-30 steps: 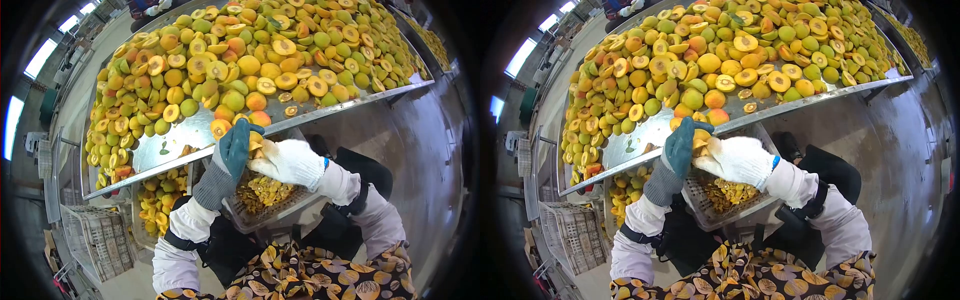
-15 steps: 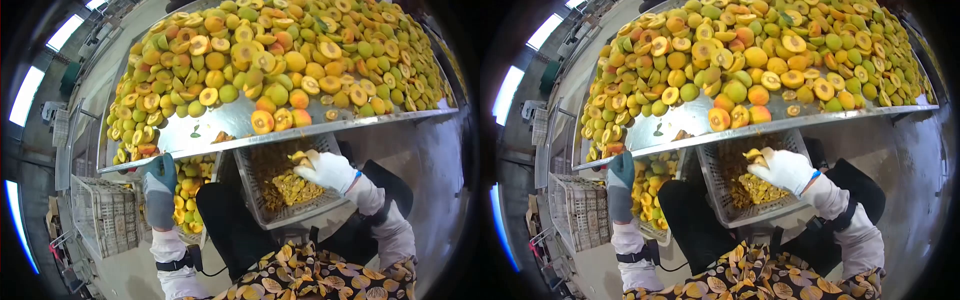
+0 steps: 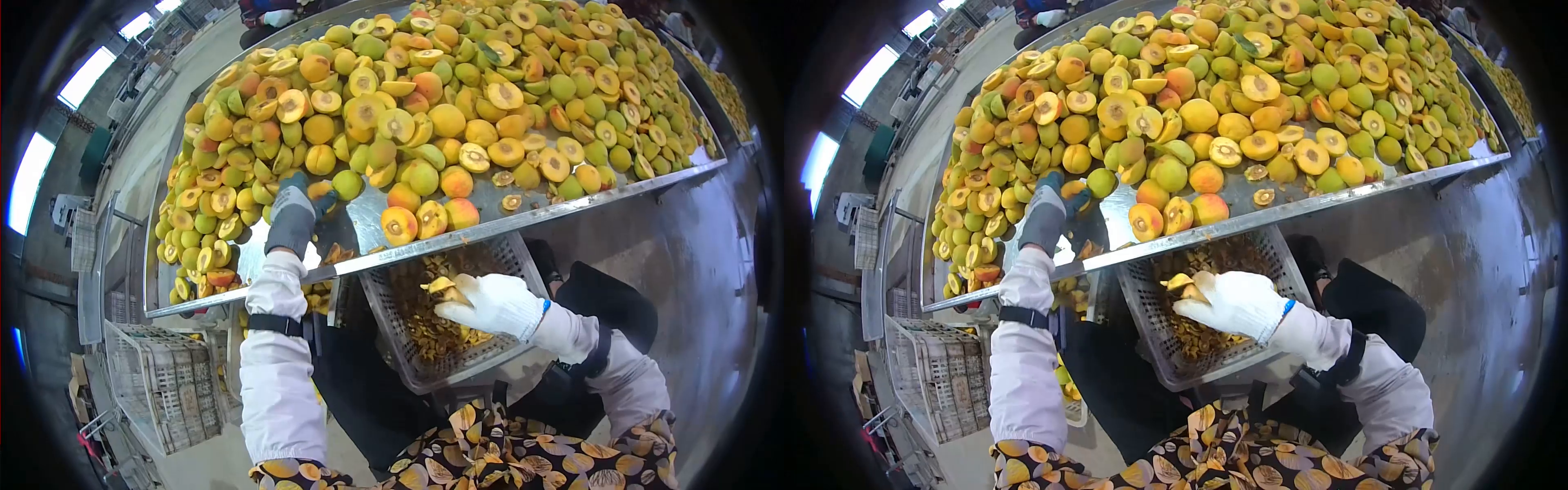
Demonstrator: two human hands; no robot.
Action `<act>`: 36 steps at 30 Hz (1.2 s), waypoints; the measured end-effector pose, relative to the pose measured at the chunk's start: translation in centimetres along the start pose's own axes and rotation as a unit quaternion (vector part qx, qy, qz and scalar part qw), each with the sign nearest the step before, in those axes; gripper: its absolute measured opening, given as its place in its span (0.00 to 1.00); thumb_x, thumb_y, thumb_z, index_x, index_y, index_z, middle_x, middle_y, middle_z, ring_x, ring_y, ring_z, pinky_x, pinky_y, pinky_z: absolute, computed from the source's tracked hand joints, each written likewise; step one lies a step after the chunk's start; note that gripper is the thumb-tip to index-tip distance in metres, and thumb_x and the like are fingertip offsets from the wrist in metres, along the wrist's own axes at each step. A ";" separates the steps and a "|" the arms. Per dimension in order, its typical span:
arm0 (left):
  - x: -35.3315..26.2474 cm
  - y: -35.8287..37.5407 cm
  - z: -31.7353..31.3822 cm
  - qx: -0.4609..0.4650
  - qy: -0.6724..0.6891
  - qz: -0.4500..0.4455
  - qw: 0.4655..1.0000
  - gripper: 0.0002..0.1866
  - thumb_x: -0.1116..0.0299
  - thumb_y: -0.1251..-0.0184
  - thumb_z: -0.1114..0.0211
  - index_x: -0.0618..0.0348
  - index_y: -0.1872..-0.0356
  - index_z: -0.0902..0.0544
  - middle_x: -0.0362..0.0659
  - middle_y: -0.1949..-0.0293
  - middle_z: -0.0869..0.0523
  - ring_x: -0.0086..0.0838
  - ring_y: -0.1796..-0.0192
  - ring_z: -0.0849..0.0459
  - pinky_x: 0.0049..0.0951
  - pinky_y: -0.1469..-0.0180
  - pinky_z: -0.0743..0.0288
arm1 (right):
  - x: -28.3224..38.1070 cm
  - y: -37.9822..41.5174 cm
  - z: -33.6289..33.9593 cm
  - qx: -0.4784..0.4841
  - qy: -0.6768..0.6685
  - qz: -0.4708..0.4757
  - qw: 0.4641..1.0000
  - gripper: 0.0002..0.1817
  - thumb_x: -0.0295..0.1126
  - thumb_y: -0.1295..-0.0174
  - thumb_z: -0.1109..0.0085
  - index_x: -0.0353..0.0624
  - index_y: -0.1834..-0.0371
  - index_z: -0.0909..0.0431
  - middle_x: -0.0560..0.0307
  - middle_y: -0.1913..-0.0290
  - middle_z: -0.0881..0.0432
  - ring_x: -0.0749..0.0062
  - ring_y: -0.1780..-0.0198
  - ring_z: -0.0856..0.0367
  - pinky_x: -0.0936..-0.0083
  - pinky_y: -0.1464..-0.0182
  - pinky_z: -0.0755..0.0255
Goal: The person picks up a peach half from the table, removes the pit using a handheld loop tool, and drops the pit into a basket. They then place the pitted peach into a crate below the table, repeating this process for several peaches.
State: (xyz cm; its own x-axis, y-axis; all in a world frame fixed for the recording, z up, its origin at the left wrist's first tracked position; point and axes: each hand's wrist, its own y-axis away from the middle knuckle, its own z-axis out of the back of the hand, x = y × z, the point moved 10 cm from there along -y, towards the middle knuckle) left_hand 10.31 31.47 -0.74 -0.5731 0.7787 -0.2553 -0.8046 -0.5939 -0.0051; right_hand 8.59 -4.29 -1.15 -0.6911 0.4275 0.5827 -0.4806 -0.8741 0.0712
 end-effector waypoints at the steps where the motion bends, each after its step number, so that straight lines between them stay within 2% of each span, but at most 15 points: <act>1: -0.4 0.7 -0.4 -0.021 -0.018 -0.037 0.999 0.31 0.50 0.46 0.21 0.64 0.51 0.22 0.60 0.55 0.14 0.55 0.53 0.14 0.45 0.51 0.20 | -0.1 -0.1 0.0 0.015 -0.036 -0.025 0.999 0.30 0.61 0.36 0.42 0.40 0.60 0.20 0.43 0.76 0.17 0.46 0.69 0.14 0.55 0.68 0.21; 3: -0.8 1.5 -1.2 0.001 0.018 -0.045 0.999 0.30 0.53 0.44 0.21 0.65 0.51 0.23 0.56 0.58 0.14 0.47 0.56 0.12 0.41 0.52 0.19 | -0.5 -0.4 -0.2 0.053 -0.108 -0.079 0.990 0.33 0.63 0.34 0.47 0.39 0.54 0.20 0.41 0.72 0.15 0.44 0.65 0.14 0.58 0.60 0.20; 4: -0.6 2.1 -1.0 -0.008 0.114 -0.020 0.993 0.29 0.54 0.43 0.22 0.65 0.52 0.23 0.54 0.58 0.14 0.43 0.57 0.13 0.39 0.52 0.19 | -0.2 -0.5 -0.4 0.077 -0.257 -0.085 0.959 0.30 0.60 0.31 0.48 0.38 0.55 0.21 0.47 0.78 0.18 0.53 0.76 0.17 0.64 0.71 0.23; 6: 0.0 4.9 -1.7 -0.019 0.301 0.029 0.953 0.26 0.55 0.40 0.23 0.65 0.52 0.23 0.49 0.57 0.15 0.35 0.57 0.13 0.34 0.53 0.19 | 0.8 0.6 -1.0 0.140 -0.555 -0.188 0.798 0.24 0.51 0.30 0.45 0.35 0.55 0.23 0.59 0.84 0.28 0.75 0.86 0.29 0.74 0.82 0.34; 10: -11.1 14.5 0.1 0.001 0.688 -0.022 0.726 0.20 0.55 0.25 0.38 0.63 0.46 0.21 0.48 0.49 0.16 0.27 0.48 0.17 0.27 0.46 0.21 | 4.1 1.2 0.7 0.152 -0.730 -0.149 0.650 0.32 0.59 0.25 0.53 0.34 0.56 0.25 0.65 0.88 0.35 0.80 0.90 0.37 0.80 0.88 0.43; 11: -13.6 16.3 1.8 -0.039 0.579 -0.103 0.808 0.21 0.55 0.22 0.44 0.63 0.43 0.21 0.49 0.48 0.17 0.27 0.47 0.18 0.27 0.45 0.22 | 4.4 1.3 1.1 0.151 -0.737 -0.146 0.643 0.29 0.56 0.23 0.54 0.34 0.56 0.25 0.64 0.87 0.32 0.79 0.89 0.35 0.80 0.87 0.42; 14: -16.0 17.2 0.5 -0.013 0.546 -0.152 0.824 0.16 0.68 0.24 0.39 0.63 0.41 0.25 0.48 0.50 0.15 0.34 0.50 0.15 0.33 0.43 0.20 | 2.6 0.8 1.0 0.124 -0.607 -0.129 0.775 0.30 0.59 0.27 0.50 0.37 0.61 0.23 0.63 0.85 0.29 0.77 0.89 0.31 0.79 0.86 0.38; 15: -16.2 17.5 -0.6 0.035 0.642 -0.104 0.759 0.15 0.70 0.24 0.40 0.63 0.41 0.25 0.48 0.50 0.15 0.33 0.50 0.15 0.32 0.43 0.20 | 2.3 1.0 0.9 0.140 -0.578 -0.125 0.794 0.31 0.59 0.26 0.53 0.37 0.62 0.23 0.59 0.81 0.23 0.77 0.87 0.27 0.78 0.85 0.36; 17: -17.8 18.5 0.1 -0.052 0.504 -0.162 0.847 0.16 0.63 0.19 0.46 0.63 0.41 0.26 0.48 0.53 0.15 0.32 0.50 0.15 0.31 0.45 0.20 | 1.5 1.4 1.6 0.113 -0.545 -0.149 0.817 0.29 0.56 0.24 0.55 0.37 0.61 0.22 0.59 0.82 0.24 0.77 0.86 0.28 0.78 0.82 0.34; 22: -18.2 18.7 -1.2 -0.044 0.660 -0.066 0.747 0.29 0.48 0.15 0.59 0.67 0.45 0.23 0.49 0.55 0.14 0.33 0.53 0.13 0.32 0.47 0.19 | 1.2 1.3 4.9 -0.019 -0.265 -0.031 0.964 0.22 0.51 0.24 0.55 0.45 0.54 0.20 0.45 0.67 0.16 0.52 0.65 0.14 0.63 0.64 0.21; 25: -19.2 19.6 -0.5 -0.068 0.679 -0.071 0.727 0.30 0.47 0.15 0.59 0.68 0.46 0.21 0.48 0.54 0.13 0.31 0.52 0.14 0.30 0.46 0.20 | 1.6 1.3 5.3 -0.096 -0.171 0.058 0.979 0.19 0.48 0.24 0.56 0.48 0.52 0.19 0.42 0.60 0.16 0.42 0.54 0.16 0.58 0.56 0.22; 28: -19.9 20.1 0.1 -0.105 0.651 -0.055 0.750 0.31 0.46 0.16 0.59 0.66 0.49 0.20 0.47 0.56 0.13 0.31 0.54 0.14 0.29 0.46 0.21 | 2.4 1.8 4.6 -0.200 -0.049 0.180 0.962 0.23 0.52 0.24 0.54 0.43 0.56 0.20 0.45 0.69 0.16 0.52 0.66 0.14 0.64 0.65 0.22; 32: -20.2 20.2 0.5 -0.120 0.604 -0.070 0.784 0.30 0.46 0.15 0.59 0.66 0.49 0.19 0.47 0.57 0.13 0.29 0.55 0.15 0.28 0.48 0.22 | 0.2 1.1 0.4 0.106 -0.572 -0.075 0.810 0.29 0.58 0.27 0.51 0.39 0.64 0.23 0.55 0.82 0.23 0.69 0.84 0.24 0.75 0.80 0.31; 34: -19.8 19.9 -0.2 -0.108 0.589 -0.066 0.798 0.30 0.47 0.15 0.58 0.66 0.50 0.19 0.47 0.58 0.12 0.28 0.56 0.15 0.28 0.49 0.21 | 0.7 2.1 -0.5 0.162 -0.676 -0.158 0.701 0.31 0.61 0.28 0.49 0.39 0.67 0.24 0.61 0.87 0.28 0.77 0.90 0.32 0.79 0.86 0.38; 36: -19.7 19.6 -0.8 -0.077 0.589 -0.060 0.802 0.28 0.49 0.15 0.58 0.67 0.49 0.19 0.46 0.58 0.12 0.28 0.56 0.15 0.28 0.49 0.21 | 0.5 2.2 -1.1 0.160 -0.687 -0.178 0.686 0.30 0.60 0.28 0.49 0.39 0.67 0.24 0.62 0.87 0.29 0.75 0.91 0.33 0.78 0.88 0.41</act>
State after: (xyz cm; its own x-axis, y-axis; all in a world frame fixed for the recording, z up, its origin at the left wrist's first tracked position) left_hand 6.02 4.32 3.43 0.1255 0.1545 -0.9800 -0.7621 -0.6174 -0.1949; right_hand 6.59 -5.75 -1.54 0.7065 0.1965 0.6798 -0.1926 -0.8710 0.4520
